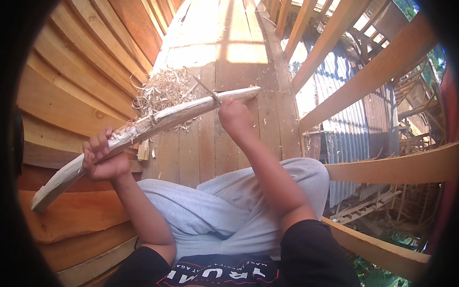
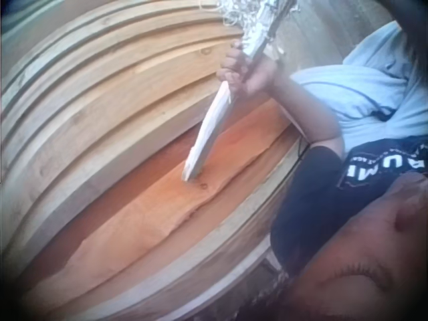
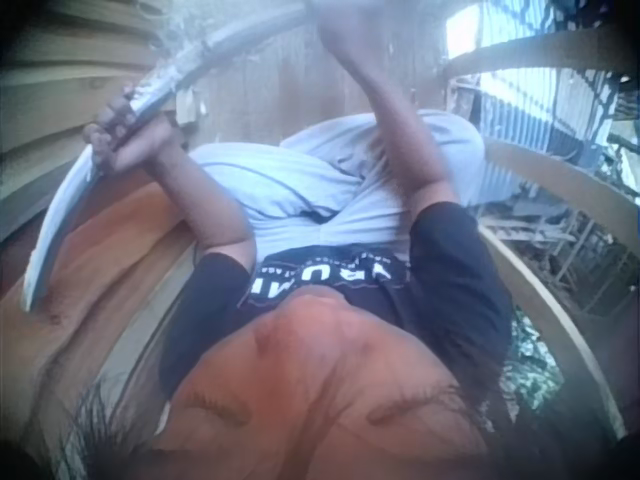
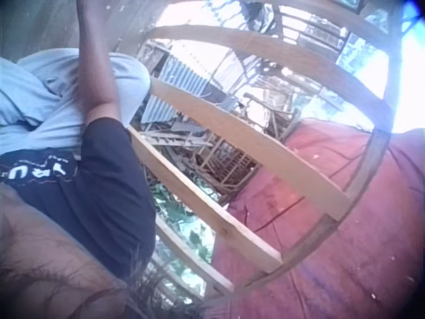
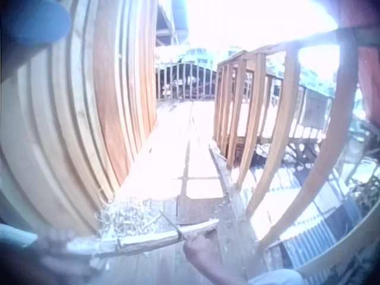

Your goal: The person sits cross-legged and uses a knife to shave and shape a long, curved piece of light-colored wood. They repeatedly draw the blade along the surface to remove thin shavings, gradually refining the wood's profile.

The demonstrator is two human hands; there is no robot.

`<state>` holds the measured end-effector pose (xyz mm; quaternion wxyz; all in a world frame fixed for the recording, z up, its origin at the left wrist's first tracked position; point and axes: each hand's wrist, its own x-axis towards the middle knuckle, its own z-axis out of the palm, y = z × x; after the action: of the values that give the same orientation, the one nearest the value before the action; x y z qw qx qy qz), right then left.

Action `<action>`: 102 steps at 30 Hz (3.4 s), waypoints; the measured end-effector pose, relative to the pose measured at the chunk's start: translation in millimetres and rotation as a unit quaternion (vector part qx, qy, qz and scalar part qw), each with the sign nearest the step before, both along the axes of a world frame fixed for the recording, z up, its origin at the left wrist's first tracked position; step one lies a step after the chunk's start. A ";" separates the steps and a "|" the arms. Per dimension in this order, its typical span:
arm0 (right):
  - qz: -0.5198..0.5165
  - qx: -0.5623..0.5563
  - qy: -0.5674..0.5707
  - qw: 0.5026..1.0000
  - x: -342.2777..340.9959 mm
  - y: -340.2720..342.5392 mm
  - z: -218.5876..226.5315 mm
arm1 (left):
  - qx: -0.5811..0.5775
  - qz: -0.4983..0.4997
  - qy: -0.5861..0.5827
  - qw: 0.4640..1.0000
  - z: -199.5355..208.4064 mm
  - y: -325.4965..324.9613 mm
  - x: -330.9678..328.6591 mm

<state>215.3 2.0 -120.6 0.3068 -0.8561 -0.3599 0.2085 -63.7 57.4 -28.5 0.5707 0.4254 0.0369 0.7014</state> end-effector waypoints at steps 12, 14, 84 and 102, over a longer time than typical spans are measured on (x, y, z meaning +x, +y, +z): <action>-0.033 -0.028 -0.003 0.999 39.0 3.7 -15.3 | 0.019 -0.040 -0.014 0.999 -4.6 4.4 -5.1; 0.031 -0.024 -0.019 0.999 -5.3 0.9 13.8 | 0.008 -0.038 -0.015 0.999 -3.7 3.0 -8.0; -0.013 -0.185 0.045 0.982 61.8 -15.4 -8.2 | 0.227 -0.287 0.057 0.929 1.8 26.7 -19.8; 0.054 -0.006 -0.018 0.998 -29.5 0.1 8.8 | -0.019 -0.020 0.000 1.000 -4.2 0.8 -7.9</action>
<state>185.8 2.1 -111.7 0.2830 -0.8411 -0.4096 0.2112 -71.6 58.2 -32.7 0.5925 0.4151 0.0424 0.6891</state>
